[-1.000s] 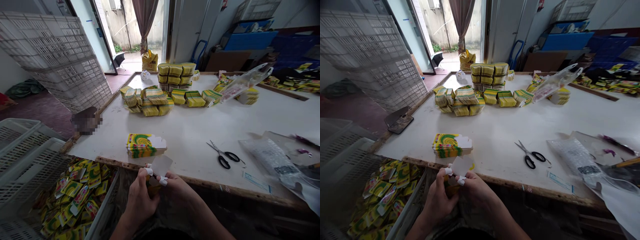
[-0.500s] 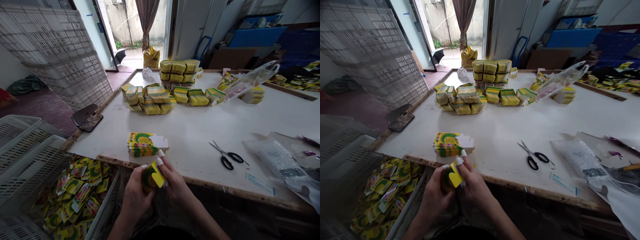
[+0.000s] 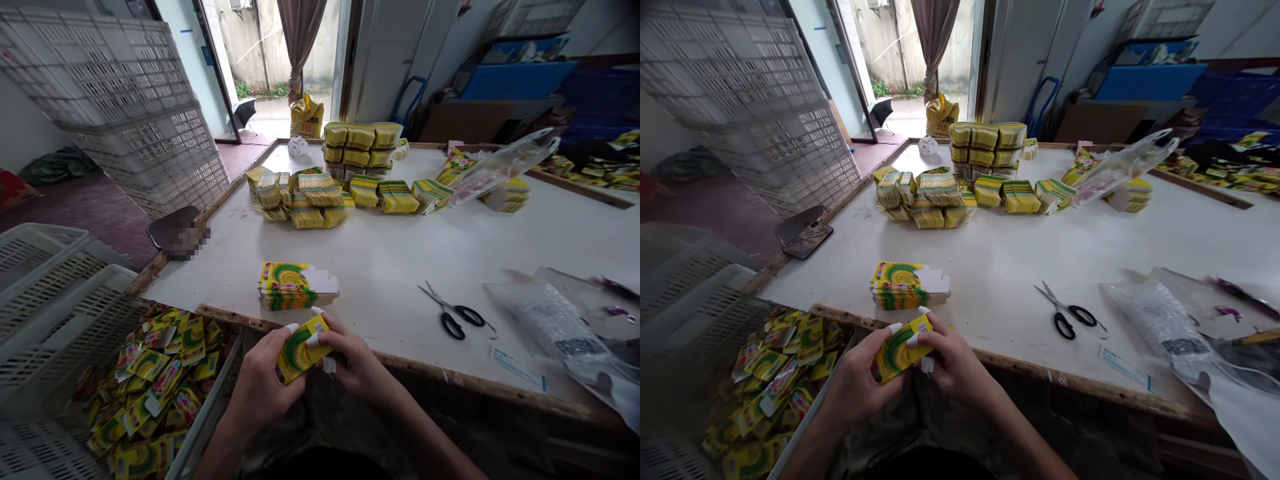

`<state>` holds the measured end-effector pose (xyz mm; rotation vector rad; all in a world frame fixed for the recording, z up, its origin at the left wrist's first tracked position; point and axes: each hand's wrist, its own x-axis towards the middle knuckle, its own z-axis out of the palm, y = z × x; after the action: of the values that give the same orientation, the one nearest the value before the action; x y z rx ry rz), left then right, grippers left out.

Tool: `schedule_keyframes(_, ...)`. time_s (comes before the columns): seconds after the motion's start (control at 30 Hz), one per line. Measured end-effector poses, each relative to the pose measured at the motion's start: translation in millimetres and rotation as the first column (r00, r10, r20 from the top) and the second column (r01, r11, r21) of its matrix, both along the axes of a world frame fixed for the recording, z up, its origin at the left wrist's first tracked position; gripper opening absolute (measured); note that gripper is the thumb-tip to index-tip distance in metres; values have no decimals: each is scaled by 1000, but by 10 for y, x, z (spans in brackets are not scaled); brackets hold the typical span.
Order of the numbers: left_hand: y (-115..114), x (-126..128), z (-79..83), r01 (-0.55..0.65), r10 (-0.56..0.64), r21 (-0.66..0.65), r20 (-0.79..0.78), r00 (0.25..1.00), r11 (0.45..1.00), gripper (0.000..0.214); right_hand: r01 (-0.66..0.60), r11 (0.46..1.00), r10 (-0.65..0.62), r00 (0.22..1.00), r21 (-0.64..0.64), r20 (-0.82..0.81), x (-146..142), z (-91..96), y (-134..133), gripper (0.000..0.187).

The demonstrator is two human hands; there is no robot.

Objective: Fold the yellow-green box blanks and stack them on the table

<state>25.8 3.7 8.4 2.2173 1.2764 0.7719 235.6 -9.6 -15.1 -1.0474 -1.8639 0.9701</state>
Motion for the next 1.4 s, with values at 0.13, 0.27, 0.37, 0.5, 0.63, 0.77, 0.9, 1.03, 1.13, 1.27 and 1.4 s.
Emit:
schedule_keyframes(0.13,-32,-24,-89,-43,44,-23,39,998,999,57,35,995,-34,999,-90,14,-185,-65,-61,71)
schedule_keyframes(0.27,-82,-223,-280,-167,210,-215,193,959,962,58,13,999,-11,999,-38,34,-306,29,34,82)
schedule_keyframes(0.37,-81,-541,-365,-496,564,-283,270,780,821,63,168,982,-172,984,81,50,-325,148,299,66)
schedule_keyframes(0.5,-30,-993,-291,-872,867,-44,148,476,487,79,403,899,-437,860,173,264,-327,182,767,43)
schedule_keyframes(0.63,-32,-1069,-217,-875,872,-81,165,461,477,84,387,909,-417,850,156,322,-341,103,1020,41)
schedule_keyframes(0.77,-53,-698,-332,-686,772,-358,352,529,633,73,391,909,-418,863,147,285,-333,121,989,47)
schedule_keyframes(0.9,-41,-188,-375,-322,551,-449,720,421,833,77,350,930,-365,913,109,183,-422,183,720,56)
schedule_keyframes(1.03,-16,167,-155,-124,503,-494,863,54,861,78,71,992,-88,982,-108,-165,-648,188,301,56)
schedule_keyframes(1.13,14,260,25,-71,534,-546,834,-142,835,67,-109,949,-16,920,-295,-392,-787,209,57,56)
schedule_keyframes(1.27,49,252,49,-38,584,-594,800,-139,804,67,-189,913,-2,885,-362,-466,-854,226,-43,54)
schedule_keyframes(1.4,17,256,-96,-76,635,-632,772,28,772,77,-156,875,-139,826,-458,-546,-807,162,37,46)
